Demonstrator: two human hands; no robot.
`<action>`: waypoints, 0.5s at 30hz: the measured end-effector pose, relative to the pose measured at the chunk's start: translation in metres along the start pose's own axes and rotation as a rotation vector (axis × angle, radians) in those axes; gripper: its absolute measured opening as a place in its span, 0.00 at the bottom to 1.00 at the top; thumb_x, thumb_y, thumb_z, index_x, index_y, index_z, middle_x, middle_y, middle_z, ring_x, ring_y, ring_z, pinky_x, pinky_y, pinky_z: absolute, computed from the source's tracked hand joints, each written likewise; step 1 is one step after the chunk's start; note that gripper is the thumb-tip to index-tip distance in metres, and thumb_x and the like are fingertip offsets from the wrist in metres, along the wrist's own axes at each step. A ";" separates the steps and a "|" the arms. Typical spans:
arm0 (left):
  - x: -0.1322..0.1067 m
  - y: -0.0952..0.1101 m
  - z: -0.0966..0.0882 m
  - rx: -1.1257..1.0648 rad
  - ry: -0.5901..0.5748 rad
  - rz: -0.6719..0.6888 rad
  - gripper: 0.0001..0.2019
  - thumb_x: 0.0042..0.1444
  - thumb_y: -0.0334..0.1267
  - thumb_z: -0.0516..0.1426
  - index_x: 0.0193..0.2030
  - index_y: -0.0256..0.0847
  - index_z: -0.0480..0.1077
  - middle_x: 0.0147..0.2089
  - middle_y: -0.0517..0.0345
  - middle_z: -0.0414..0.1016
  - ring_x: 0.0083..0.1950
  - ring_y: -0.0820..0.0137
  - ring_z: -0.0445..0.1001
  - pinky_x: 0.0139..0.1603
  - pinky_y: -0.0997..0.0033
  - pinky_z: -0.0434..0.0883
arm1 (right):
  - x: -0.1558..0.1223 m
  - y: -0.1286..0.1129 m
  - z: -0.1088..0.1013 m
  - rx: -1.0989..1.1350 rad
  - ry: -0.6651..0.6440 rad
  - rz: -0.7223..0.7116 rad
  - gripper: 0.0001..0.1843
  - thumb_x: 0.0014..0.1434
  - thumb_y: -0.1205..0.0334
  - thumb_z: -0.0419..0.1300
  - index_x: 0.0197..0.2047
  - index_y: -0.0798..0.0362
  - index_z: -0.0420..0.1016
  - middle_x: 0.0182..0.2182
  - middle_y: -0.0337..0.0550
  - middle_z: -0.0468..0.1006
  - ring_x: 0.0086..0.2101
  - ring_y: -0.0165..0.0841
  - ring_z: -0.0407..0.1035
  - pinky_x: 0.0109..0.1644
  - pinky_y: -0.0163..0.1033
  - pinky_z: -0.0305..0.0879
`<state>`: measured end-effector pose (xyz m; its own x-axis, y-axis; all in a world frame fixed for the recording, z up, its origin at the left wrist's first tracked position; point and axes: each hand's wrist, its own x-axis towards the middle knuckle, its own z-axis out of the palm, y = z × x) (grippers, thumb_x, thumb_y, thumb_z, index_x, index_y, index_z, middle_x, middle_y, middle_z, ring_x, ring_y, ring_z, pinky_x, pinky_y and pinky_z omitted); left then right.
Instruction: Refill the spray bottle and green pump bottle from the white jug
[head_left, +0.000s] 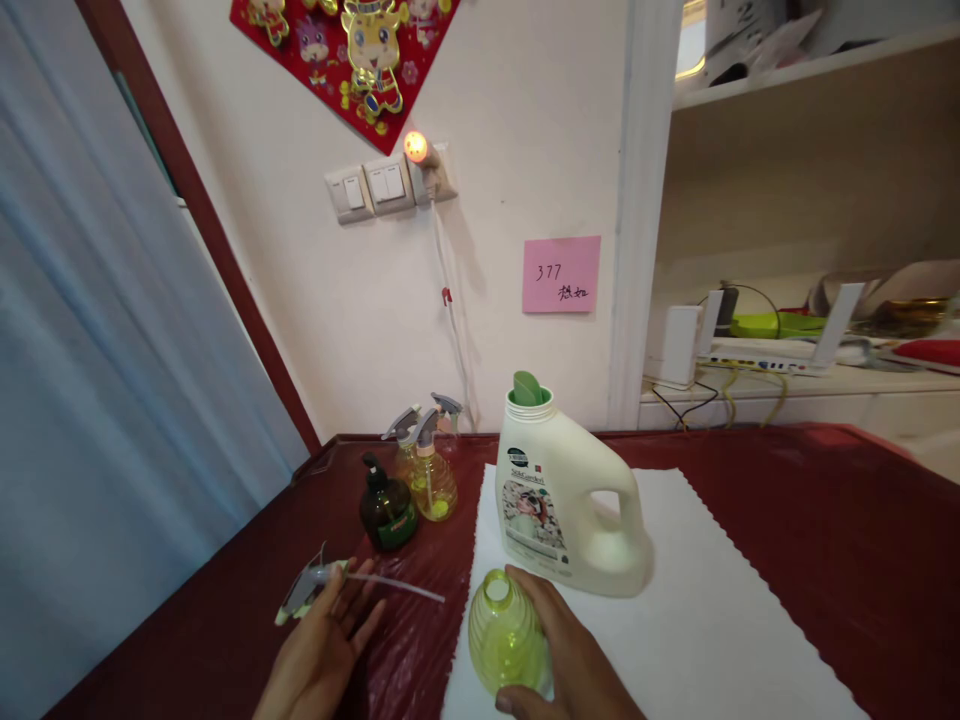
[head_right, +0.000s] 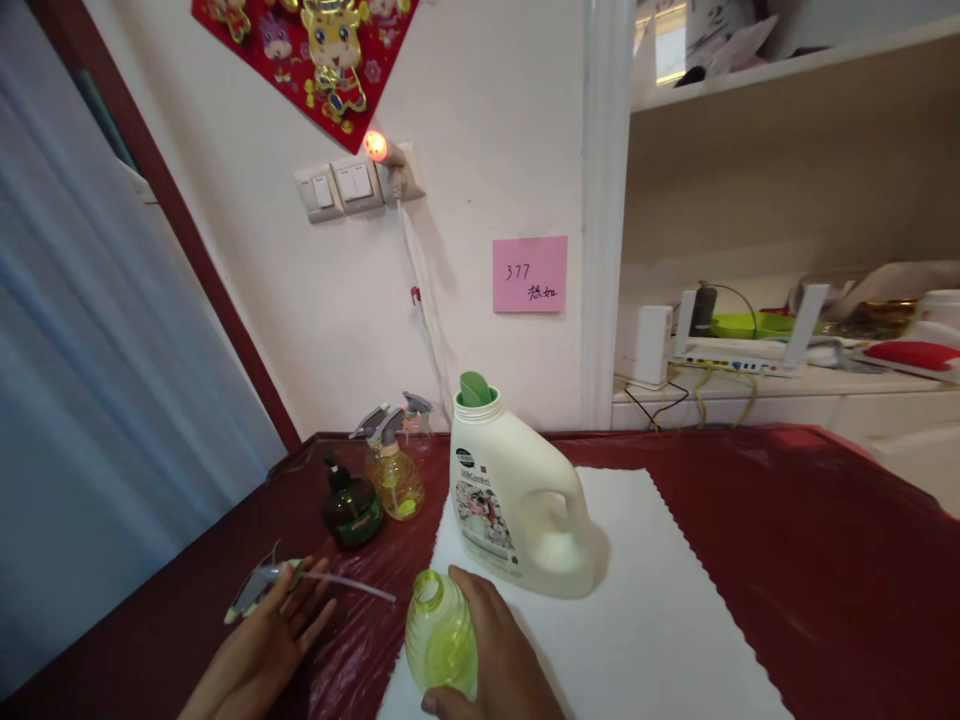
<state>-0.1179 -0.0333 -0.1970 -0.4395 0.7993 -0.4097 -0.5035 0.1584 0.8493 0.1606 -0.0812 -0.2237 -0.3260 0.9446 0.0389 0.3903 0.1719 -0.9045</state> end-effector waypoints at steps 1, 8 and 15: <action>0.001 -0.002 0.000 0.003 0.001 -0.008 0.05 0.66 0.33 0.56 0.39 0.41 0.73 0.47 0.53 0.80 0.42 0.67 0.80 0.40 0.63 0.79 | 0.000 0.001 0.000 0.004 0.002 -0.004 0.51 0.43 0.67 0.64 0.71 0.57 0.52 0.69 0.58 0.58 0.68 0.49 0.52 0.72 0.57 0.45; 0.007 -0.005 0.000 -0.007 0.018 -0.037 0.07 0.67 0.32 0.54 0.36 0.40 0.69 0.44 0.51 0.80 0.40 0.68 0.81 0.42 0.63 0.78 | 0.000 0.003 0.000 0.017 0.004 -0.008 0.51 0.44 0.68 0.64 0.71 0.58 0.52 0.69 0.57 0.58 0.68 0.48 0.52 0.71 0.54 0.46; 0.012 -0.002 0.000 -0.040 -0.011 -0.091 0.09 0.67 0.32 0.53 0.33 0.40 0.68 0.42 0.52 0.80 0.40 0.66 0.81 0.43 0.61 0.79 | 0.000 0.001 0.000 0.008 0.000 0.006 0.52 0.43 0.68 0.65 0.71 0.58 0.52 0.70 0.57 0.56 0.68 0.48 0.50 0.72 0.53 0.44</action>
<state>-0.1225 -0.0244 -0.2036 -0.3823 0.7889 -0.4811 -0.5709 0.2077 0.7943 0.1612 -0.0807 -0.2241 -0.3240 0.9455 0.0336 0.3849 0.1642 -0.9082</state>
